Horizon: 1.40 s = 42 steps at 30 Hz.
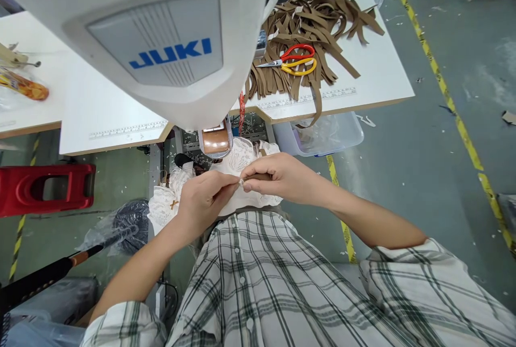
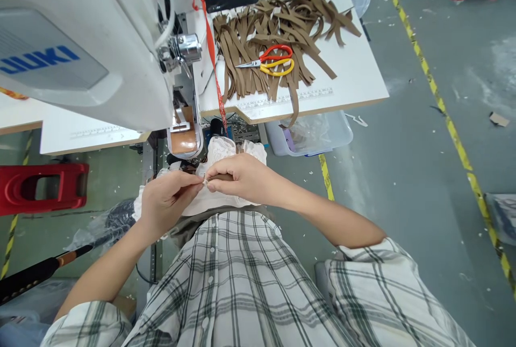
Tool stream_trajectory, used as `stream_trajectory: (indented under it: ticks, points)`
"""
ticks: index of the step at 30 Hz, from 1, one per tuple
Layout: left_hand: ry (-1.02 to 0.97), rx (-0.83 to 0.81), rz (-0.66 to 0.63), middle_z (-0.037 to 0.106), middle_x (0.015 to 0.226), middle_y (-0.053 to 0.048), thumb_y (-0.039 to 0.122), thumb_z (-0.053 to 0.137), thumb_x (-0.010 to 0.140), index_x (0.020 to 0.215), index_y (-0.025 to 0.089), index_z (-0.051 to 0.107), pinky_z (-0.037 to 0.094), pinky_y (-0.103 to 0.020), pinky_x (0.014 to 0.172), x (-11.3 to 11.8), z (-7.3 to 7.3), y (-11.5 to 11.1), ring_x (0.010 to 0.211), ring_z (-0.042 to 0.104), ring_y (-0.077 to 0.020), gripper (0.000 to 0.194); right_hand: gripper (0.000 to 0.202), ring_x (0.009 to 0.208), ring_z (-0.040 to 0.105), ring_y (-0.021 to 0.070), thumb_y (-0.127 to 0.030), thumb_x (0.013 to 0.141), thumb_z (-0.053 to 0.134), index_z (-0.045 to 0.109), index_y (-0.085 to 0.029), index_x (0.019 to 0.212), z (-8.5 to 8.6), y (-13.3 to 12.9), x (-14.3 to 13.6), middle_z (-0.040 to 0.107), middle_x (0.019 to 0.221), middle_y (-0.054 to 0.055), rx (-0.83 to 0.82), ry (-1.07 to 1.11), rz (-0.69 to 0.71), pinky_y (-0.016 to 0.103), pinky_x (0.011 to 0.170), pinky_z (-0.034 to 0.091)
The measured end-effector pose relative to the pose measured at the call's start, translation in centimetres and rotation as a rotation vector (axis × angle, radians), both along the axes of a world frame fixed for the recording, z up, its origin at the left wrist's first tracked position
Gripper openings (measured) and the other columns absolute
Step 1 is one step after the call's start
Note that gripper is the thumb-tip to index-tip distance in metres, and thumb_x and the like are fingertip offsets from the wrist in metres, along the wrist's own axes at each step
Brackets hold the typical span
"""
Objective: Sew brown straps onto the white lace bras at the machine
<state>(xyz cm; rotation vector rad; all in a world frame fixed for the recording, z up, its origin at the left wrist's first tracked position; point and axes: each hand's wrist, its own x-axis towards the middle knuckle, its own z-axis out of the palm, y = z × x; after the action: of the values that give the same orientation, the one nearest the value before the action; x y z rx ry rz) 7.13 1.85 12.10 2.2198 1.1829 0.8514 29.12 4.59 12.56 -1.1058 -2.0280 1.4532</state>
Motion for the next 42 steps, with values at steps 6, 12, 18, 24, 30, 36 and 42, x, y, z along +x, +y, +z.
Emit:
stream_trajectory:
  ticks: [6,12,18,24,30,36,42]
  points:
    - [0.177,-0.019,-0.045,0.069,0.074,-0.001,0.027,0.051,0.099,0.104,0.02,0.068,0.042,-0.023,0.058,0.0,-0.3,0.2,0.065,0.062,-0.0119,0.02,0.012,0.062,0.055,0.0086,-0.026,0.089,0.065,0.074,-0.018,0.09,-0.1,-0.1,0.0,0.068,0.07,-0.002,0.006,-0.014,-0.025,0.02,0.058,0.038]
    - [0.249,0.05,-0.034,0.065,0.074,-0.002,0.026,0.044,0.1,0.092,0.019,0.061,0.039,-0.026,0.057,0.2,-0.7,-0.1,0.065,0.06,-0.0141,0.021,0.012,0.063,0.056,0.0104,-0.028,0.09,0.065,0.074,-0.019,0.09,-0.2,-0.3,-0.1,0.064,0.064,-0.003,0.05,0.001,-0.045,0.022,0.059,0.04]
    - [0.265,0.145,0.083,0.062,0.072,-0.001,0.026,0.044,0.098,0.088,0.02,0.056,0.034,-0.027,0.056,0.9,-0.9,-0.4,0.062,0.055,-0.0141,0.017,0.01,0.082,0.061,0.0159,-0.023,0.091,0.062,0.071,-0.02,0.09,-0.5,-0.6,-0.8,0.069,0.085,0.004,0.38,-0.021,-0.134,0.026,0.069,0.044]
    - [0.244,0.026,0.267,0.066,0.074,0.0,0.032,0.044,0.101,0.087,0.02,0.06,0.033,-0.026,0.056,1.2,0.2,1.0,0.061,0.057,-0.0121,0.024,0.011,0.07,0.051,0.0125,-0.02,0.085,0.058,0.064,-0.018,0.076,0.7,3.3,-2.2,0.057,0.072,0.0,0.467,-0.118,-0.061,0.026,0.06,0.032]
    - [0.311,0.309,0.274,0.065,0.069,0.001,0.03,0.055,0.095,0.112,0.026,0.066,0.032,-0.026,0.056,-2.1,-1.4,3.3,0.061,0.056,-0.0129,0.02,0.017,0.061,0.038,0.011,-0.018,0.081,0.056,0.054,-0.017,0.065,1.9,7.1,-3.9,0.048,0.063,0.0,0.469,-0.318,-0.007,0.028,0.056,0.021]
    - [0.356,0.346,0.063,0.064,0.073,-0.004,0.022,0.053,0.092,0.114,0.03,0.073,0.033,-0.029,0.057,-4.7,-2.6,4.5,0.062,0.054,-0.0158,0.031,0.034,0.055,0.023,0.0101,-0.019,0.081,0.055,0.035,-0.019,0.053,2.9,7.0,-4.4,0.031,0.055,-0.002,0.414,-0.396,0.047,0.031,0.056,0.016]
    - [0.404,0.375,0.001,0.055,0.069,-0.004,0.018,0.049,0.092,0.118,0.03,0.073,0.028,-0.03,0.054,-5.2,-3.1,5.2,0.057,0.048,-0.0155,0.037,0.036,0.056,0.016,0.0102,-0.018,0.08,0.055,0.033,-0.019,0.051,3.6,7.0,-4.8,0.023,0.055,-0.003,0.347,-0.425,0.046,0.032,0.057,0.013]
